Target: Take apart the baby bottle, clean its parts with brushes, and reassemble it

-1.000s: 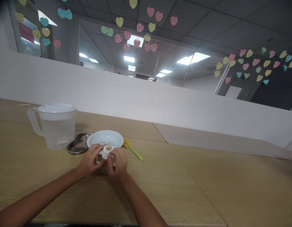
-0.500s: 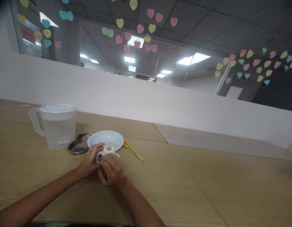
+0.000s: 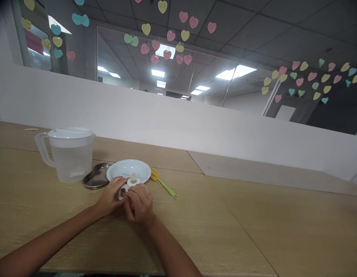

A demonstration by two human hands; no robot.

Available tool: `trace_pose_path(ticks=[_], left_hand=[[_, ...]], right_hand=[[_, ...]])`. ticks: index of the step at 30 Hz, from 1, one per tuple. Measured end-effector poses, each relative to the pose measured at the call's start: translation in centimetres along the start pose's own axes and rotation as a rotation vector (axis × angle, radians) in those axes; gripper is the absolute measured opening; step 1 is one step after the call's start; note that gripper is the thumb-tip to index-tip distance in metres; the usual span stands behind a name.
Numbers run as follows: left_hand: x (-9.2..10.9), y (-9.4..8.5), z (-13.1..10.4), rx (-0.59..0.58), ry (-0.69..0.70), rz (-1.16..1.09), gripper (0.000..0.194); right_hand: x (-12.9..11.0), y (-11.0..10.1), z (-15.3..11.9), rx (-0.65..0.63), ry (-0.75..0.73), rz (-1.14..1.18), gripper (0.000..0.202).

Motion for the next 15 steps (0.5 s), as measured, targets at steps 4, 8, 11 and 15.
trace_pose_path(ticks=[4, 8, 11, 15], left_hand=[[-0.3, 0.2, -0.1, 0.000, -0.010, -0.001, 0.051], [-0.5, 0.0, -0.3, 0.042, -0.036, -0.022, 0.042], [-0.3, 0.0, -0.2, 0.013, -0.049, -0.061, 0.038], [-0.1, 0.0, -0.1, -0.019, -0.059, -0.081, 0.039]], right_hand=[[0.1, 0.3, -0.1, -0.045, -0.004, 0.016, 0.022], [-0.1, 0.7, -0.3, -0.080, -0.025, 0.049, 0.025], [-0.3, 0.9, -0.4, -0.120, -0.040, 0.075, 0.027], [-0.4, 1.0, -0.5, -0.150, -0.054, 0.059, 0.030]])
Point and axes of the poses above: each hand's wrist, its own z-axis towards the middle knuckle, its own y-axis out of the palm, x = y × z, the point moved 5 cm from there along z, towards the middle knuckle, and after that the axes turned 13 degrees about z, right-handed, at the moved point
